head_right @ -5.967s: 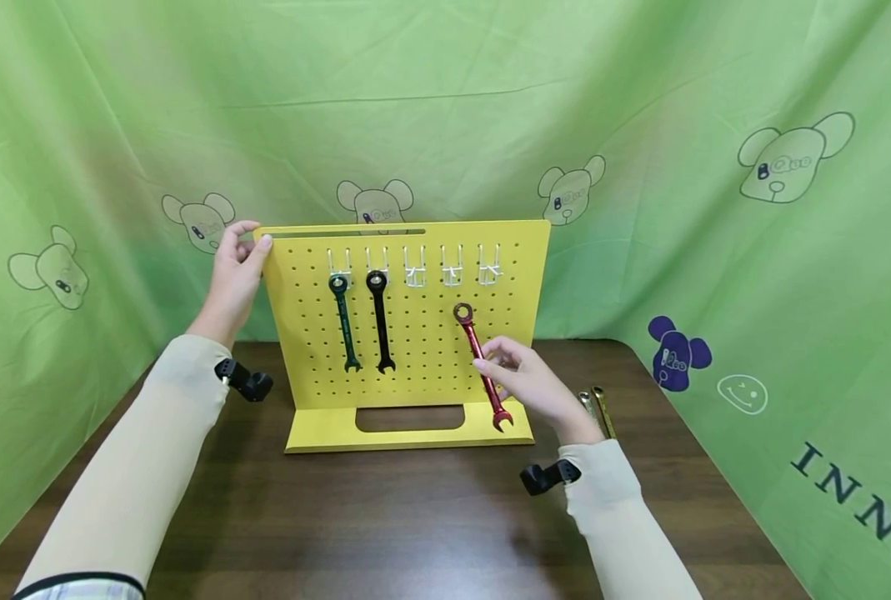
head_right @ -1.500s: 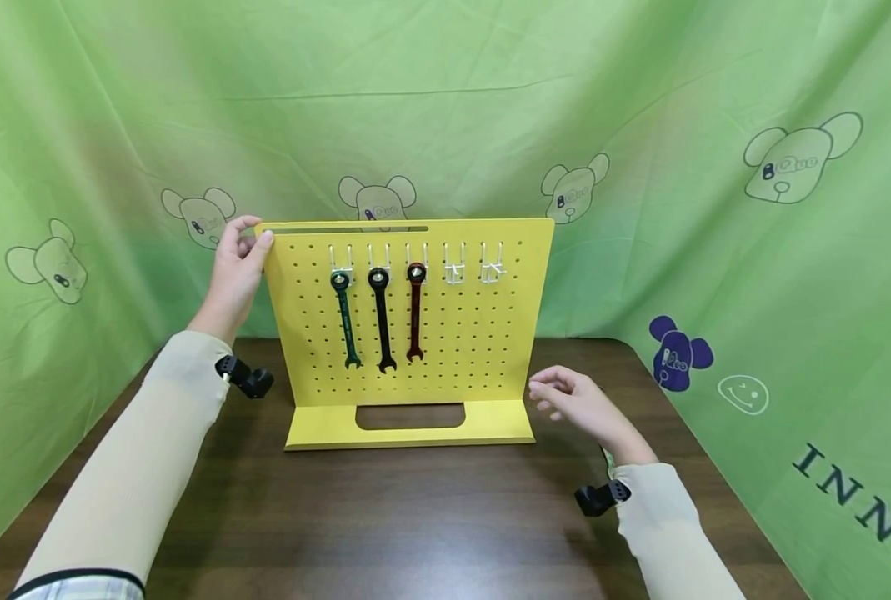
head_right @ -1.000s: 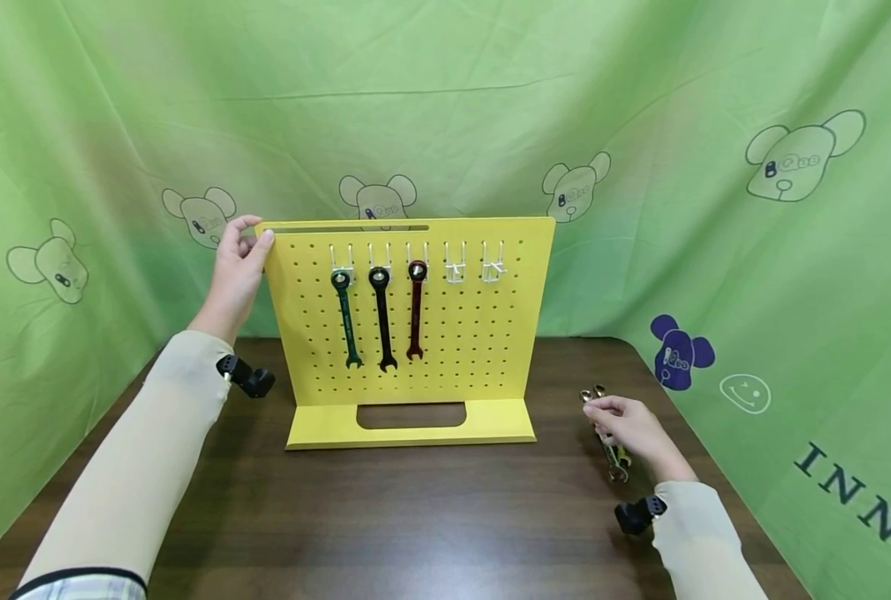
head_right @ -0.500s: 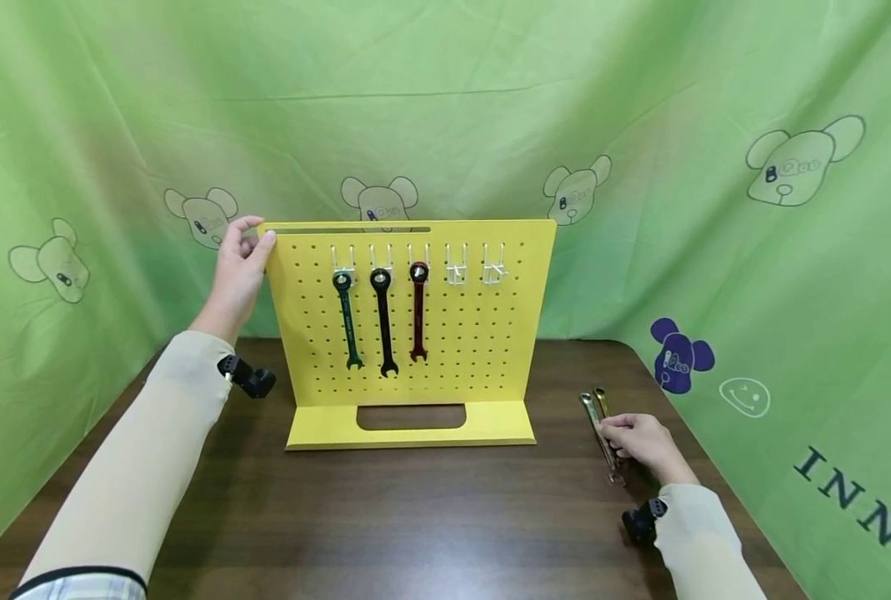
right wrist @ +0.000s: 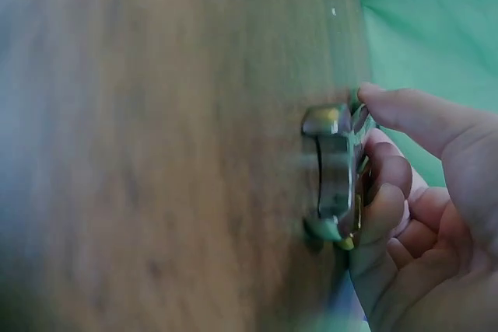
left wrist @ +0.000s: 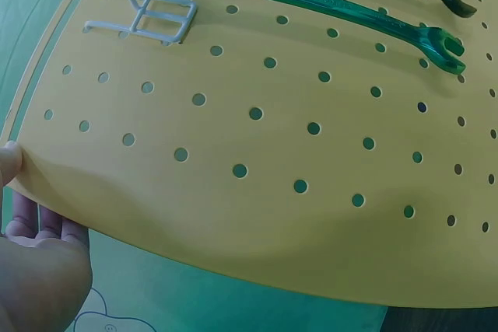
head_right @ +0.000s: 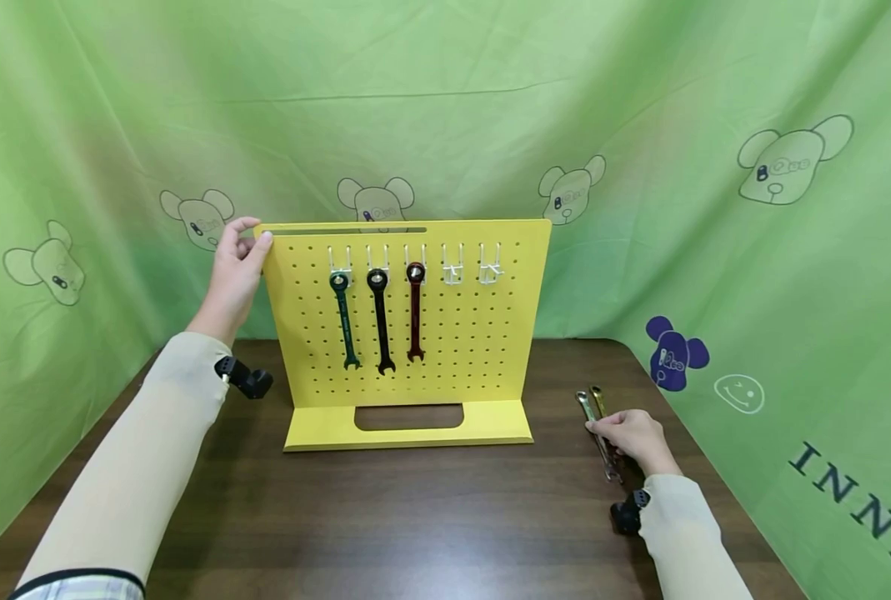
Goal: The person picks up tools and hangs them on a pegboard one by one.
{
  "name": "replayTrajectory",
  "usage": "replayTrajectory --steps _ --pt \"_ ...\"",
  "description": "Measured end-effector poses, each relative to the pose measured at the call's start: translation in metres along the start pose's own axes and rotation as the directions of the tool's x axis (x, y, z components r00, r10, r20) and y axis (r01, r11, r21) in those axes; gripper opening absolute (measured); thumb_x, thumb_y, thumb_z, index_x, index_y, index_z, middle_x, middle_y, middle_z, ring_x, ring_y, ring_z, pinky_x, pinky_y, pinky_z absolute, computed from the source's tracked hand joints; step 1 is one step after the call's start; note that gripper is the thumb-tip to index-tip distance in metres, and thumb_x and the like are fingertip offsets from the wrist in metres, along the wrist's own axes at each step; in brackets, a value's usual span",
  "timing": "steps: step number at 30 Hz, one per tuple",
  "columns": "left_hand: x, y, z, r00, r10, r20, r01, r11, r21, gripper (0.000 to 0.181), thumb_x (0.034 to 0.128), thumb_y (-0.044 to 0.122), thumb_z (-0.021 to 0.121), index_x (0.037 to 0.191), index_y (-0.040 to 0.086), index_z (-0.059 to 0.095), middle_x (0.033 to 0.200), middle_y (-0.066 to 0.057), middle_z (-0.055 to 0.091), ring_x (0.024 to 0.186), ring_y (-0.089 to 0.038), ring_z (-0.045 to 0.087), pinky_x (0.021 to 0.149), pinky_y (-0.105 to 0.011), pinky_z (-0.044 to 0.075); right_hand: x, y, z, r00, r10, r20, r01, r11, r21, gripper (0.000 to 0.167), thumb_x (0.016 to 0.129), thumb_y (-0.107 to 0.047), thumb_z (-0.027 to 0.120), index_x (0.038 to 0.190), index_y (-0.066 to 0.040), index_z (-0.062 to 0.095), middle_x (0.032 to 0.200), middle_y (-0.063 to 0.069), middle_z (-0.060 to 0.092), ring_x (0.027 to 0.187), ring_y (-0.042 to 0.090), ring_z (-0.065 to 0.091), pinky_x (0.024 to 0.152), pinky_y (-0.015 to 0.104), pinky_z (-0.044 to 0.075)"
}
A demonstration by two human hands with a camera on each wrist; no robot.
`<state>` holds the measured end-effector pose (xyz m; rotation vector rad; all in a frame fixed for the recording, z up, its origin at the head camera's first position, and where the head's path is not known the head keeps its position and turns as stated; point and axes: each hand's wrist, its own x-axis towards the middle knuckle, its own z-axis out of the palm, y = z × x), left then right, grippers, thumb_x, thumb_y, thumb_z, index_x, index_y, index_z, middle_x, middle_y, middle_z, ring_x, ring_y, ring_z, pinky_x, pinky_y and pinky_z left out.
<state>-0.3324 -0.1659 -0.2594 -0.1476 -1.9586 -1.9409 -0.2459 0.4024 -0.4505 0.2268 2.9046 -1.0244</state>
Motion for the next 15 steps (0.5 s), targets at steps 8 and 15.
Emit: replayTrajectory --steps 8,15 --pt "-0.0004 0.0013 -0.0014 1.0 -0.003 0.0 0.003 1.0 -0.013 0.025 0.1049 0.022 0.054 0.13 0.021 0.048 0.103 -0.003 0.052 0.09 -0.015 0.052 0.082 -0.032 0.047 0.0018 -0.0026 0.0011 1.0 0.021 0.004 -0.021 1.0 0.001 0.038 0.09 -0.041 0.073 0.087 -0.004 0.077 0.061 -0.005 0.057 0.062 0.016 0.055 0.06 0.033 0.041" --pt "-0.0013 0.0009 -0.0004 1.0 0.005 0.009 -0.005 1.0 -0.018 0.029 0.105 0.022 0.054 0.133 0.019 0.047 0.104 -0.003 0.053 0.092 -0.015 0.053 0.084 -0.033 0.047 0.0003 -0.0031 0.0006 0.998 0.057 0.024 -0.058 0.997 0.042 0.037 0.09 -0.039 0.073 0.088 -0.002 0.077 0.058 -0.004 0.054 0.059 0.016 0.057 0.059 0.033 0.044"
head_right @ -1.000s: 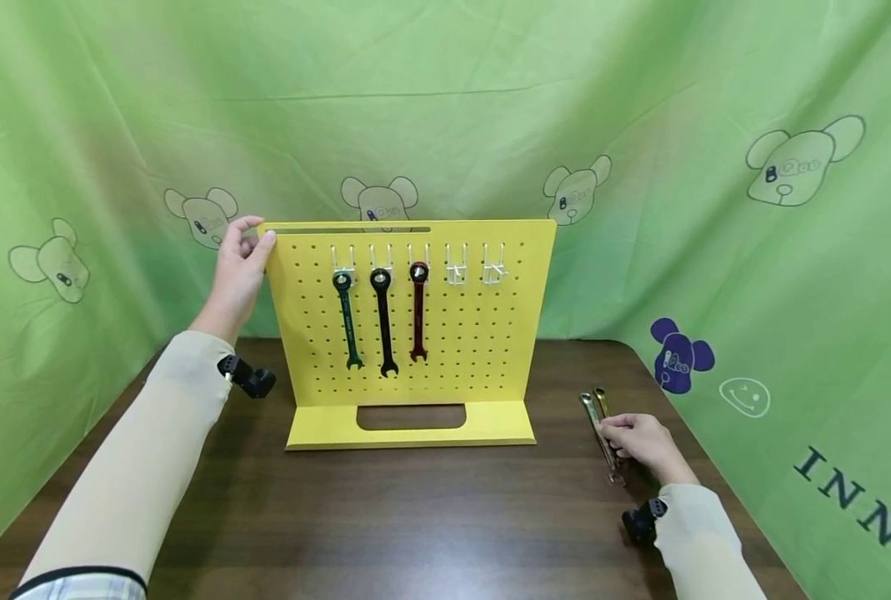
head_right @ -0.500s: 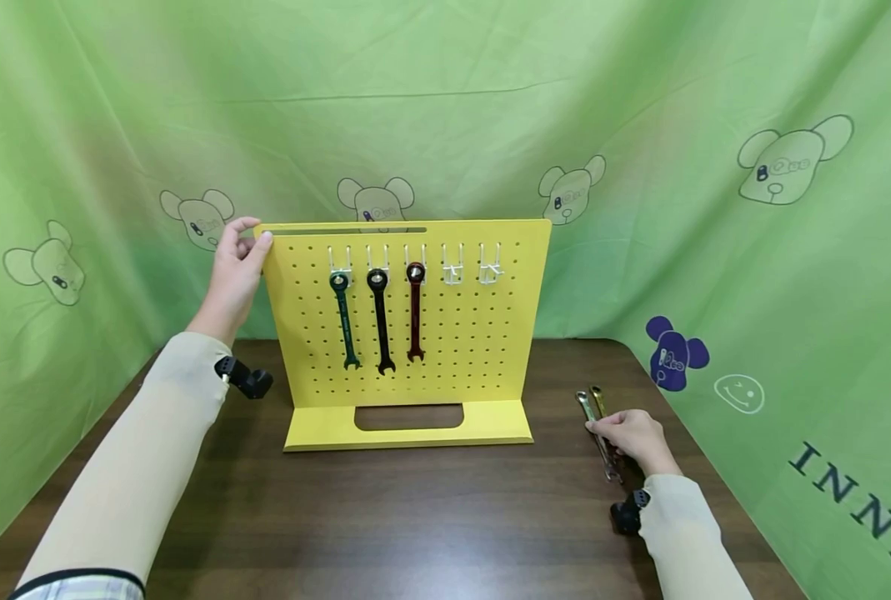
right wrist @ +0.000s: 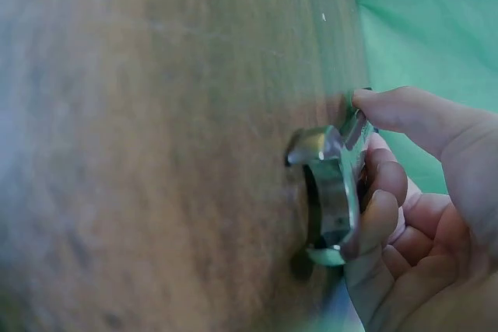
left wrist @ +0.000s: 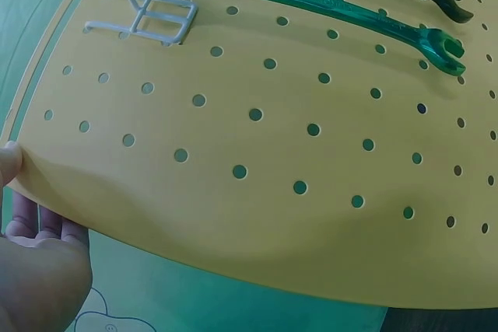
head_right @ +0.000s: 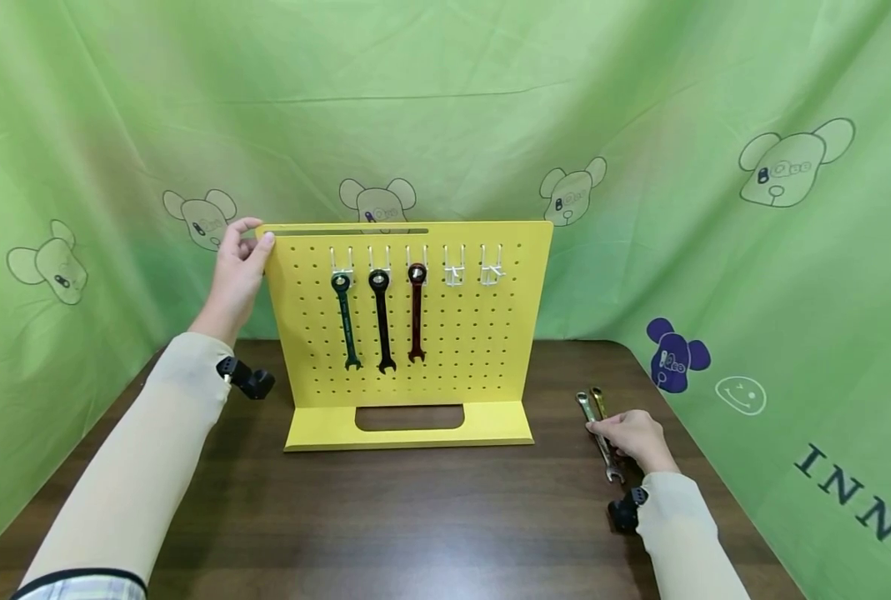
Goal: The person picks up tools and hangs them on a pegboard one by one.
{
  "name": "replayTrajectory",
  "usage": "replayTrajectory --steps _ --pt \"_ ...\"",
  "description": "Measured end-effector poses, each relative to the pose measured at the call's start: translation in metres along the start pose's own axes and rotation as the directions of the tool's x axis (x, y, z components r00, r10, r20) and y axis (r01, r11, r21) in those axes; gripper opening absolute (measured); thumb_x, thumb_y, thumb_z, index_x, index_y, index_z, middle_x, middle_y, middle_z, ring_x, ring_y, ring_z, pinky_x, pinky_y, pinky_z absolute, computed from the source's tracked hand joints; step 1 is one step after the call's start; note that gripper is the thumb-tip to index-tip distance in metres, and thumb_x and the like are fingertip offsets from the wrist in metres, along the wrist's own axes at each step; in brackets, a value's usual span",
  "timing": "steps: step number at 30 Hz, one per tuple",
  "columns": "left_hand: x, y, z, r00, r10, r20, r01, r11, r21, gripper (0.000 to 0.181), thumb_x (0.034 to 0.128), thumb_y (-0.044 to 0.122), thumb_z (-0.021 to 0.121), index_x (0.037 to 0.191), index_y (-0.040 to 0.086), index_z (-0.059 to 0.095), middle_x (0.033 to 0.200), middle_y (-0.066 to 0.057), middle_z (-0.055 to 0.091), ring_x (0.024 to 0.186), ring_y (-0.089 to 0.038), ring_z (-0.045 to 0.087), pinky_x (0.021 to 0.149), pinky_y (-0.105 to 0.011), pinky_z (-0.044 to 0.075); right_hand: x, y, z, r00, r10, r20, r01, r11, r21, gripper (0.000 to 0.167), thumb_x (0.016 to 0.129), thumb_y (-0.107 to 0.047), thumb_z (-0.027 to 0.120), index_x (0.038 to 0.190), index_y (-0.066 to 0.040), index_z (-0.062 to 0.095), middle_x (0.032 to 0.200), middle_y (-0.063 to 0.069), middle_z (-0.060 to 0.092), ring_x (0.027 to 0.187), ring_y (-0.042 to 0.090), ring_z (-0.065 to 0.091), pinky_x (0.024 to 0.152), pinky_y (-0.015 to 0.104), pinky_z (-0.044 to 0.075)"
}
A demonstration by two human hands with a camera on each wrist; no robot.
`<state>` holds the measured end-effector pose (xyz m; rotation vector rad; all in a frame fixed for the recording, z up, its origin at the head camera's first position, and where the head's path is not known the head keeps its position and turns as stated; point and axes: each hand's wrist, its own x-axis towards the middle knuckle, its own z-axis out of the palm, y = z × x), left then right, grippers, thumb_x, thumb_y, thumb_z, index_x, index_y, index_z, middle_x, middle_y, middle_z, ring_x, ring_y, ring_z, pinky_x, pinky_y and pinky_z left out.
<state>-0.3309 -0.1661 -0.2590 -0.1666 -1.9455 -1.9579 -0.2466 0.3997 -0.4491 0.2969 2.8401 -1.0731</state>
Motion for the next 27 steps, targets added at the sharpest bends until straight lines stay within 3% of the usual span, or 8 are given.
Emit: replayTrajectory --steps 4,10,18,27 --pt "0.0005 -0.0012 -0.0004 1.0 0.002 0.0 -0.002 1.0 0.011 0.032 0.1053 0.022 0.053 0.136 0.016 0.046 0.104 -0.003 0.053 0.091 -0.015 0.054 0.083 -0.031 0.048 0.0017 0.0019 0.0009 1.0 0.01 -0.001 -0.01 1.0 0.026 0.038 0.089 -0.039 0.074 0.09 -0.001 0.076 0.06 -0.004 0.055 0.059 0.015 0.057 0.056 0.032 0.047" --pt "0.0 -0.0016 -0.0006 1.0 0.002 -0.012 -0.001 1.0 0.027 0.029 0.1054 0.022 0.053 0.134 0.017 0.046 0.104 -0.004 0.053 0.09 -0.015 0.053 0.08 -0.028 0.049 0.0015 0.0008 -0.0016 1.0 -0.022 -0.011 0.022 1.0 -0.023 0.042 0.092 -0.042 0.07 0.092 0.0 0.076 0.066 -0.005 0.055 0.068 0.017 0.051 0.06 0.032 0.041" --pt "0.0018 -0.0031 -0.0009 1.0 0.002 -0.011 -0.001 0.999 0.034 0.032 0.1056 0.022 0.052 0.136 0.015 0.045 0.105 -0.004 0.053 0.091 -0.015 0.053 0.081 -0.028 0.049 0.0008 -0.0003 -0.0023 1.0 -0.021 -0.008 0.021 0.999 0.03 0.043 0.092 -0.036 0.07 0.101 0.007 0.073 0.065 -0.006 0.052 0.063 0.015 0.051 0.057 0.031 0.042" --pt "0.0025 -0.0037 0.0001 1.0 0.003 -0.01 -0.003 0.999 0.037 0.028 0.1054 0.023 0.053 0.133 0.017 0.047 0.105 -0.005 0.054 0.091 -0.016 0.053 0.079 -0.027 0.048 0.0009 0.003 -0.0026 0.999 -0.045 0.003 0.045 0.999 0.009 0.044 0.095 -0.036 0.067 0.101 0.008 0.072 0.074 -0.002 0.057 0.067 0.016 0.053 0.059 0.031 0.044"
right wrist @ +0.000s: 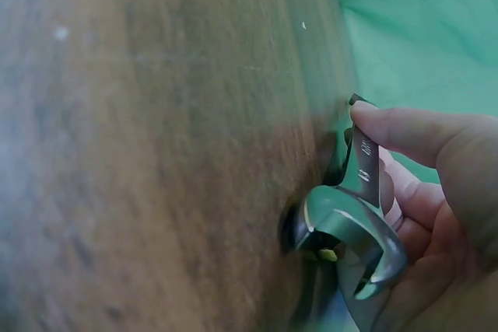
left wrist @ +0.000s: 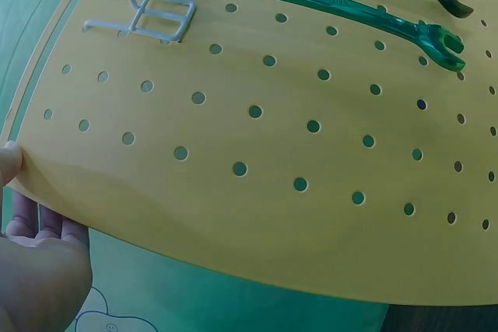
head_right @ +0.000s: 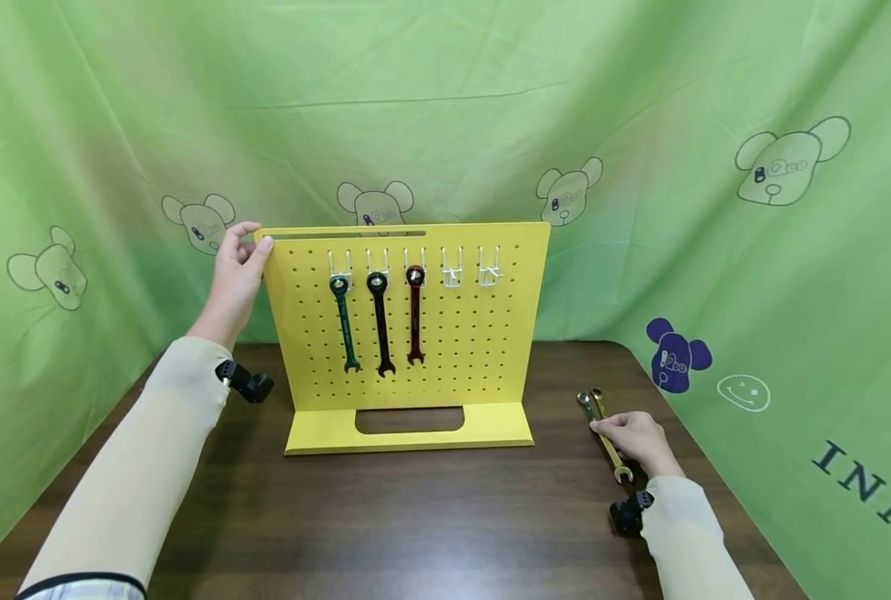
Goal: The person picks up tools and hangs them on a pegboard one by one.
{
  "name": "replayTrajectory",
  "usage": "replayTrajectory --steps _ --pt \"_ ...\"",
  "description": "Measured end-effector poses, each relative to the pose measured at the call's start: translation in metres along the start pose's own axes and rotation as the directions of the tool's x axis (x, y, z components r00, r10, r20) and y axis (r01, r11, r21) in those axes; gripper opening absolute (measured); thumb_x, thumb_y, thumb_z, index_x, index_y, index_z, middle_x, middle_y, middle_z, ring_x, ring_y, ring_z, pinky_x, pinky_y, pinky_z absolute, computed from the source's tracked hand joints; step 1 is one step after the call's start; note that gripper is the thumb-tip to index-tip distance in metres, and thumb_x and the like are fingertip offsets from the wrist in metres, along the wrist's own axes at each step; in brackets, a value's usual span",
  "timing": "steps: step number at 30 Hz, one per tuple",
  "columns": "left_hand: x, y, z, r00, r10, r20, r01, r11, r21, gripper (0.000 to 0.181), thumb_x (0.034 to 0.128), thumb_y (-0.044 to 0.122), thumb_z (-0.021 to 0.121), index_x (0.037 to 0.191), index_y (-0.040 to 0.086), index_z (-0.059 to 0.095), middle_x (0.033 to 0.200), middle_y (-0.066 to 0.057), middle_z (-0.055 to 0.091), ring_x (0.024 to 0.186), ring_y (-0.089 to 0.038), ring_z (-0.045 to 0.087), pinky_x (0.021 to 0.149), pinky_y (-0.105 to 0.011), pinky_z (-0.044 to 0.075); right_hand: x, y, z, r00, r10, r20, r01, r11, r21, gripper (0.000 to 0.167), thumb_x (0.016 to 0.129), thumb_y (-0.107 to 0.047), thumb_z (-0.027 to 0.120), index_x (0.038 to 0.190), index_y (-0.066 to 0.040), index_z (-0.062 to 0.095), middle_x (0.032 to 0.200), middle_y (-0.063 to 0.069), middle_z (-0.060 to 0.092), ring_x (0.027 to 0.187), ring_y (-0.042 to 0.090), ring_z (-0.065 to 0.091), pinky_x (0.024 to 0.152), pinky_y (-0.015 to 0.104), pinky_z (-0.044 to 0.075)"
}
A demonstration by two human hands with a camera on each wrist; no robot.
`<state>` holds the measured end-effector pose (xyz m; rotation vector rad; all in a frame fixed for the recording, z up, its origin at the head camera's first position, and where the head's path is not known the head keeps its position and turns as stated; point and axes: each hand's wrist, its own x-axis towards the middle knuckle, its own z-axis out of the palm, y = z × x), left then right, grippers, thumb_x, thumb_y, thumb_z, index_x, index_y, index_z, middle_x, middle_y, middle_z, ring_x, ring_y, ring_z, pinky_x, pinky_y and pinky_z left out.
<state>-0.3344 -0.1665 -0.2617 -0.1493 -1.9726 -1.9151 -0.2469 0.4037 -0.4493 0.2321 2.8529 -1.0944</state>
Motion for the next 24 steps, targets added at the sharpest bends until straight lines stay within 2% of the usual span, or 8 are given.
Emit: replayTrajectory --steps 7,13,20,24 --pt "-0.001 0.001 0.0 1.0 0.002 0.009 -0.001 1.0 -0.004 0.03 0.1056 0.023 0.052 0.134 0.016 0.046 0.104 -0.003 0.054 0.09 -0.016 0.053 0.08 -0.029 0.048 -0.002 -0.001 0.002 0.999 0.013 -0.031 -0.013 1.0 0.021 0.047 0.094 -0.037 0.068 0.105 0.009 0.071 0.075 -0.003 0.059 0.069 0.016 0.055 0.06 0.031 0.045" --pt "-0.001 0.001 0.0 1.0 -0.008 0.014 0.008 1.0 -0.001 0.028 0.1053 0.023 0.053 0.132 0.019 0.047 0.104 -0.003 0.054 0.09 -0.015 0.053 0.081 -0.031 0.048 -0.005 -0.007 0.003 1.0 -0.015 -0.026 0.016 0.999 0.048 0.048 0.096 -0.033 0.067 0.112 0.012 0.067 0.072 -0.003 0.058 0.067 0.015 0.054 0.058 0.03 0.047" --pt "0.0 0.0 -0.001 1.0 0.0 0.017 0.0 1.0 -0.008 0.03 0.1056 0.023 0.052 0.134 0.018 0.046 0.104 -0.003 0.053 0.091 -0.016 0.053 0.082 -0.032 0.047 -0.01 -0.026 0.002 0.995 -0.095 -0.004 0.095 0.978 0.184 0.045 0.099 -0.027 0.065 0.115 0.015 0.062 0.066 0.0 0.052 0.054 0.013 0.048 0.048 0.029 0.044" --pt "0.0 0.0 0.0 1.0 0.003 0.018 -0.003 1.0 -0.009 0.027 0.1056 0.023 0.052 0.131 0.02 0.047 0.103 -0.003 0.053 0.09 -0.016 0.053 0.081 -0.031 0.047 -0.013 -0.043 0.001 0.989 -0.149 -0.012 0.148 0.962 0.232 0.044 0.1 -0.024 0.065 0.118 0.015 0.061 0.072 0.003 0.054 0.058 0.013 0.049 0.05 0.029 0.046"
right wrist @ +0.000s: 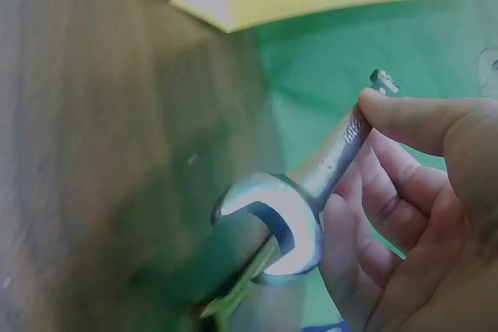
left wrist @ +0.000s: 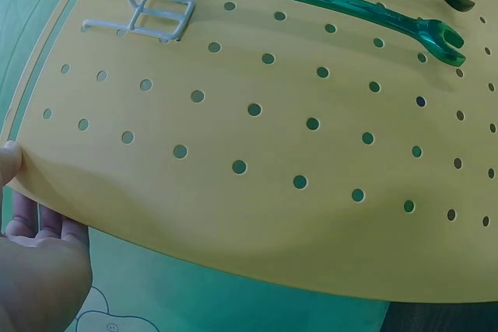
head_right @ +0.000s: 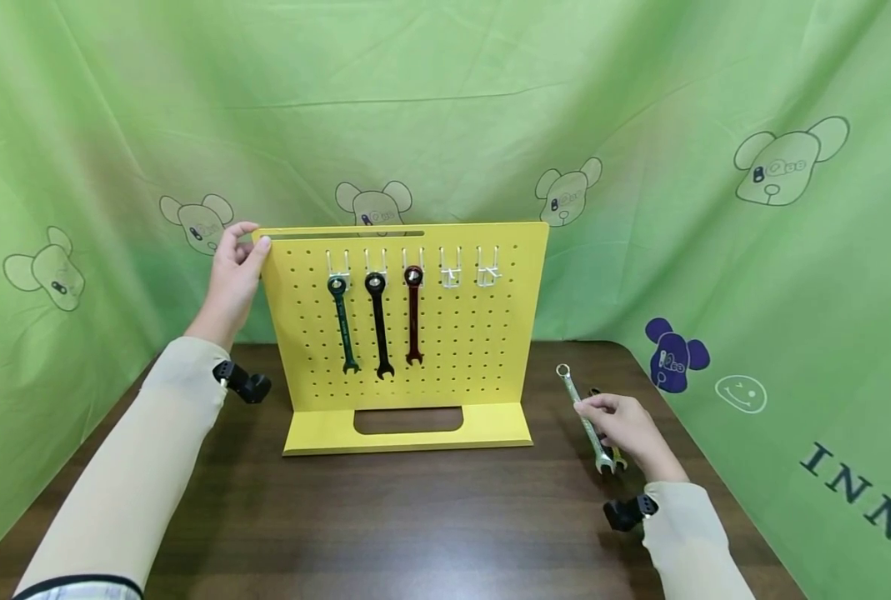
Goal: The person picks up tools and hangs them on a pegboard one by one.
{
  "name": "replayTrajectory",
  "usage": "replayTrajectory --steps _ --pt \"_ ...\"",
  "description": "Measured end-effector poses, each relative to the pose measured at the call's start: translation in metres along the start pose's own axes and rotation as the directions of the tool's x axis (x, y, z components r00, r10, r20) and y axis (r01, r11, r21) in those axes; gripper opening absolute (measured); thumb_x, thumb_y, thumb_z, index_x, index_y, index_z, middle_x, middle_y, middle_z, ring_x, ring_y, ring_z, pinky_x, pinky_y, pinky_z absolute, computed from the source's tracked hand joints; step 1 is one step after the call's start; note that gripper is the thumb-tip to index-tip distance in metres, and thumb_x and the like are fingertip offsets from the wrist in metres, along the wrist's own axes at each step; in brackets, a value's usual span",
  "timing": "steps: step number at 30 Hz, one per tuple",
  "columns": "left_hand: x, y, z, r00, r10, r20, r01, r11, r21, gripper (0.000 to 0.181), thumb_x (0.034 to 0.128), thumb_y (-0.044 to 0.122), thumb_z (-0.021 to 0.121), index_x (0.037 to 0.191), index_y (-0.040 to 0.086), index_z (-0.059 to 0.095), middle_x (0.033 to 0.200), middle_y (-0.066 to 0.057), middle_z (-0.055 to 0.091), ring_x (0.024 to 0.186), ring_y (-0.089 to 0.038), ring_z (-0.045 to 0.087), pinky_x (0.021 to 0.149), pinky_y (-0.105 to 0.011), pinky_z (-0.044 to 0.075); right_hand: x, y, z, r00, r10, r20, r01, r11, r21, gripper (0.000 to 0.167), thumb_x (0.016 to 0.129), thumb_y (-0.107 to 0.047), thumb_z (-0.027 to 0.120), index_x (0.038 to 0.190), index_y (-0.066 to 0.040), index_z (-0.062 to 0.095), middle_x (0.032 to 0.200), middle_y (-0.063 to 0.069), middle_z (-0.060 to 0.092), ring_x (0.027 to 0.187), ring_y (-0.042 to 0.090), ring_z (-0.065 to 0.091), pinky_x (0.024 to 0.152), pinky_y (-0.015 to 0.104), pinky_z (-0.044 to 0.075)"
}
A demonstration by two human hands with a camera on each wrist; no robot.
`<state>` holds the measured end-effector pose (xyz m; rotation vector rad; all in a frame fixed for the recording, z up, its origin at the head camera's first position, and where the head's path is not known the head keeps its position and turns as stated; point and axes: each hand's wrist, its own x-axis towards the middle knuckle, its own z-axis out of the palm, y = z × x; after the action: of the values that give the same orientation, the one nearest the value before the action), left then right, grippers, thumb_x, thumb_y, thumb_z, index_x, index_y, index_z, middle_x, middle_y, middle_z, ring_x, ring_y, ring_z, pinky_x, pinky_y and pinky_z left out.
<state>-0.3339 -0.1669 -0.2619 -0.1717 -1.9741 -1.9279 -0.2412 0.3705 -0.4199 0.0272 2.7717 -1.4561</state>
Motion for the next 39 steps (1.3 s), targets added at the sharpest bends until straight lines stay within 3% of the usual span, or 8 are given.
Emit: replayTrajectory --steps 5,8,15,24,39 --pt "-0.001 0.0 0.0 1.0 -0.002 0.002 0.002 1.0 -0.001 0.026 0.1055 0.024 0.052 0.131 0.021 0.047 0.103 -0.003 0.053 0.09 -0.016 0.053 0.08 -0.031 0.047 -0.001 -0.021 0.002 0.997 -0.063 0.044 0.062 0.998 0.02 0.044 0.101 -0.023 0.062 0.122 0.016 0.058 0.082 0.006 0.06 0.073 0.015 0.058 0.062 0.031 0.055" --pt "-0.001 0.0 0.0 1.0 0.0 0.002 0.0 1.0 -0.002 0.026 0.1055 0.024 0.052 0.13 0.022 0.047 0.103 -0.003 0.053 0.09 -0.016 0.053 0.081 -0.031 0.047 -0.001 -0.034 0.004 0.993 -0.097 0.064 0.095 0.995 0.027 0.043 0.102 -0.024 0.062 0.123 0.014 0.059 0.086 0.009 0.063 0.073 0.019 0.063 0.065 0.034 0.057" --pt "-0.001 0.0 -0.001 1.0 -0.013 -0.001 0.013 1.0 -0.005 0.027 0.1055 0.024 0.052 0.131 0.021 0.047 0.104 -0.003 0.053 0.09 -0.016 0.053 0.082 -0.031 0.047 0.001 -0.069 0.015 0.986 -0.148 0.08 0.141 0.986 0.091 0.037 0.102 -0.024 0.061 0.122 0.007 0.061 0.089 0.01 0.062 0.072 0.022 0.064 0.066 0.035 0.057" --pt "0.001 -0.001 -0.001 1.0 0.0 -0.012 0.0 1.0 0.015 0.03 0.1057 0.024 0.052 0.134 0.017 0.046 0.105 -0.004 0.053 0.092 -0.016 0.053 0.081 -0.029 0.048 0.004 -0.112 0.029 0.957 -0.281 0.07 0.274 0.957 0.099 0.033 0.102 -0.024 0.062 0.116 0.006 0.063 0.088 0.016 0.066 0.07 0.019 0.064 0.066 0.038 0.057" --pt "0.0 -0.001 0.0 1.0 0.012 -0.013 -0.012 1.0 0.011 0.032 0.1056 0.023 0.052 0.135 0.016 0.045 0.103 -0.003 0.053 0.091 -0.015 0.052 0.081 -0.029 0.047 0.017 -0.168 0.047 0.945 -0.323 0.06 0.31 0.938 0.155 0.04 0.101 -0.029 0.063 0.121 0.006 0.062 0.09 0.008 0.061 0.076 0.016 0.06 0.068 0.029 0.055"
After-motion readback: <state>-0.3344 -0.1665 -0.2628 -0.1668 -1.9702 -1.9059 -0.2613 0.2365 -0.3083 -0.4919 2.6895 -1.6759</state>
